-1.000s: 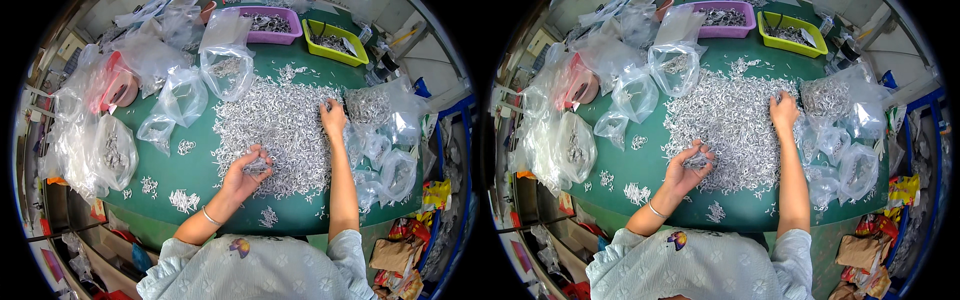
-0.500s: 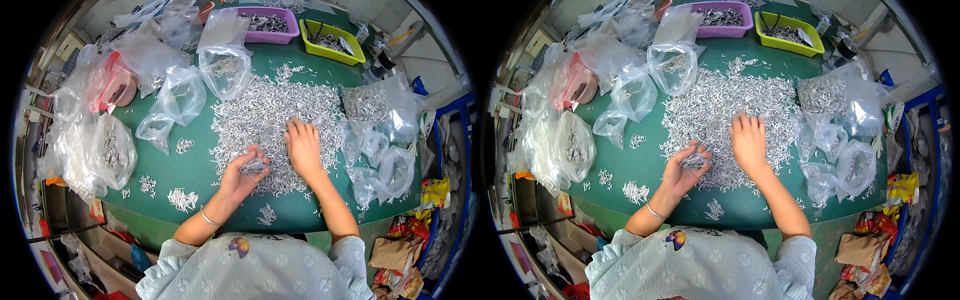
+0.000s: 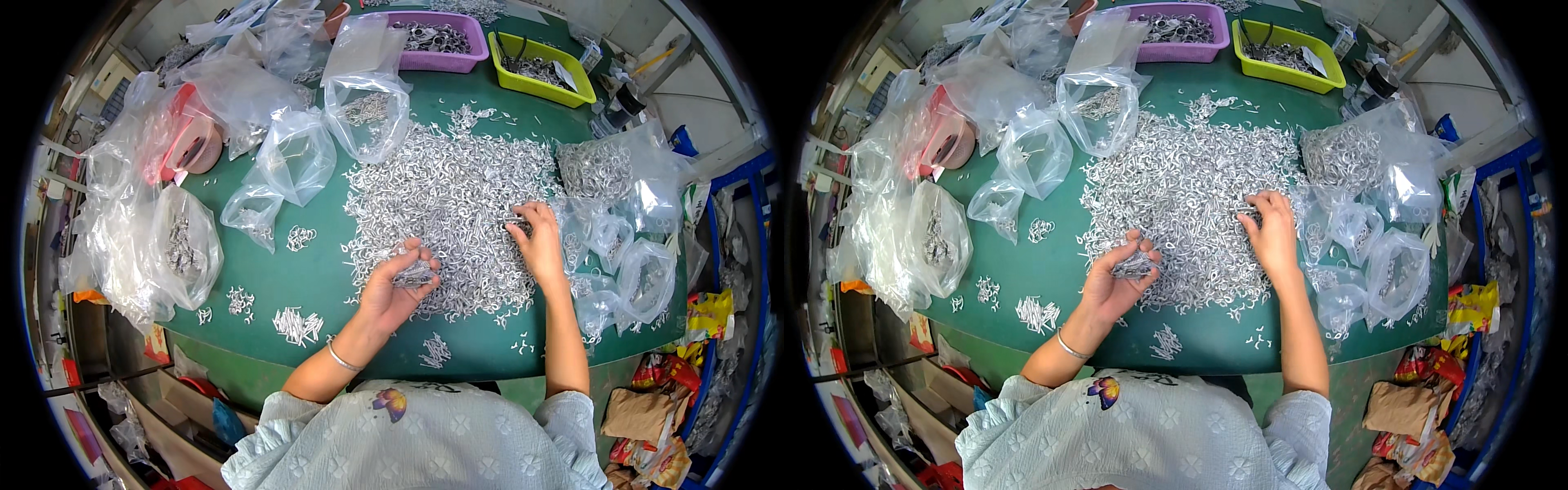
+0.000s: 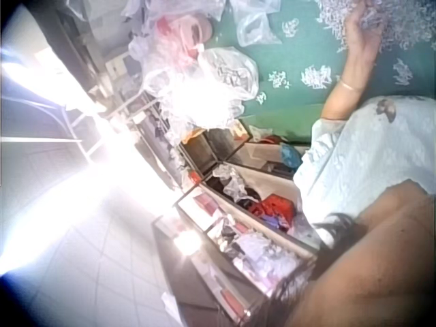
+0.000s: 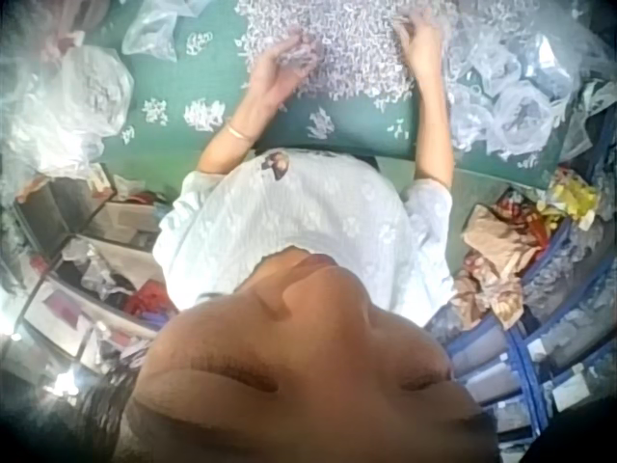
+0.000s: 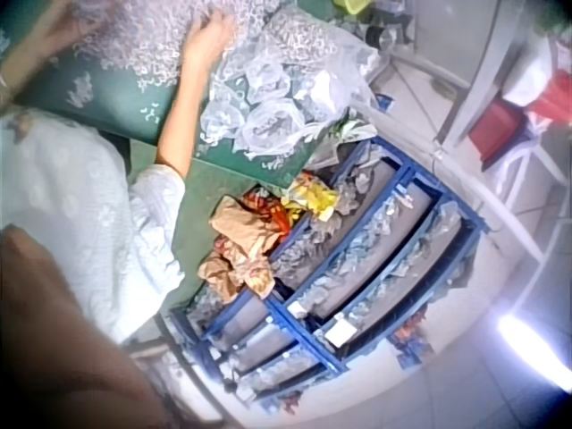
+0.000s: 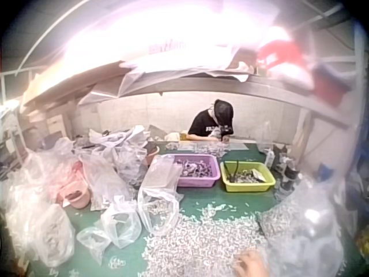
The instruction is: The person sorts small silver metal components by hand into plastic bags on a green worktable.
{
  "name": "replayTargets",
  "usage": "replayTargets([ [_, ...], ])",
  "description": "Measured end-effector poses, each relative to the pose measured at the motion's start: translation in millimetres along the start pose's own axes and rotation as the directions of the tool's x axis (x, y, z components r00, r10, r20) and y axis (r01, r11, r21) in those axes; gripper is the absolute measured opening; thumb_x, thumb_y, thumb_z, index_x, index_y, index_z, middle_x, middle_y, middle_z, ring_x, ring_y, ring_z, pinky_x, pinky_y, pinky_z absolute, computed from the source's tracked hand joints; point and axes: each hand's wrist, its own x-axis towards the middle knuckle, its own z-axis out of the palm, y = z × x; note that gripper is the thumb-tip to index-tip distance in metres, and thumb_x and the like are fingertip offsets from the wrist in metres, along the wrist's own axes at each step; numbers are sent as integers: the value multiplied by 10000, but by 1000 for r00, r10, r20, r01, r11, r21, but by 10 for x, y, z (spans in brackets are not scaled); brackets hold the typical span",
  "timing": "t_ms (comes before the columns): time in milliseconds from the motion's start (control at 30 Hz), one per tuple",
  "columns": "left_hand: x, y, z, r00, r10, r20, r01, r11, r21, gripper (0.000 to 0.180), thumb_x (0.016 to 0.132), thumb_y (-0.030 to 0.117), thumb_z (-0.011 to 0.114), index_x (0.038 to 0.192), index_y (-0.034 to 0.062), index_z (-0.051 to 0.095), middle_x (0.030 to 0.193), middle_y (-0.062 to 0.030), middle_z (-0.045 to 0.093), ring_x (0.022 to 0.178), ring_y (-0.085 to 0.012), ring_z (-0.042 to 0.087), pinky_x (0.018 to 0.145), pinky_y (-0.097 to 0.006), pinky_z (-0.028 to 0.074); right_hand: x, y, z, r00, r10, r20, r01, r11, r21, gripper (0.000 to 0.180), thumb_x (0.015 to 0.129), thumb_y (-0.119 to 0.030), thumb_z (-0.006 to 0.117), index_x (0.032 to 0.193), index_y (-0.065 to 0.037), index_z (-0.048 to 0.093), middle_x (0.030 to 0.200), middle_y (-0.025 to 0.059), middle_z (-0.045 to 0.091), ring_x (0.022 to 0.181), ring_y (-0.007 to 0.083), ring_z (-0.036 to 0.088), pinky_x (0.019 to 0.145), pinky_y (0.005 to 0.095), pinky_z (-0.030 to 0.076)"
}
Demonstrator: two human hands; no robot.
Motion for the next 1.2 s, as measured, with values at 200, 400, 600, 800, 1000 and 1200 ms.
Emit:
replayTargets([
  [200,5,-19,-24,1000,4,15,-4,1000,-12,190,842,50,555,1017,110,516,930,-66,534,920,-231,551,762,-344,511,-38,-137,-207,986,165,-17,-160,973,165,85,756,-46,655,814,13,632,778,148,615,694,307,595,644,343,472],
  [400,40,-52,47,1000,0,-9,1,999,49,234,837,30,565,1052,109,518,966,-71,536,930,-223,542,767,-345,503,-103,26,-266,955,284,86,-292,952,93,113,815,-48,607,849,60,597,686,163,609,585,218,576,564,315,446],
  [600,32,-134,89,1000,-26,-17,29,978,207,339,837,68,599,1163,75,508,1095,-106,558,971,-228,552,783,-357,499,-74,-195,-337,921,351,170,-390,853,346,116,865,-86,565,884,24,598,708,53,604,614,104,526,549,249,406],
  [800,135,-282,242,971,-226,74,205,955,216,474,857,224,616,1268,71,435,1107,-107,562,974,-221,569,811,-386,506,-178,-862,-240,880,250,404,-472,555,685,93,865,-71,574,930,-17,610,779,8,576,709,54,508,657,195,420],
  [1000,188,-252,193,986,-163,-34,167,966,198,259,880,195,570,1111,90,520,1022,-90,551,1020,-226,534,739,-326,507,241,-388,-97,984,166,64,-177,894,412,148,815,-66,586,948,-15,626,948,94,623,849,204,556,782,328,442],
  [1200,309,-162,193,984,-179,-2,178,974,144,231,867,131,571,1084,97,499,945,-66,529,836,-169,515,491,-176,396,609,5,379,998,-39,47,33,990,135,192,781,-77,607,969,-34,600,1007,100,608,1011,281,506,866,391,377],
])
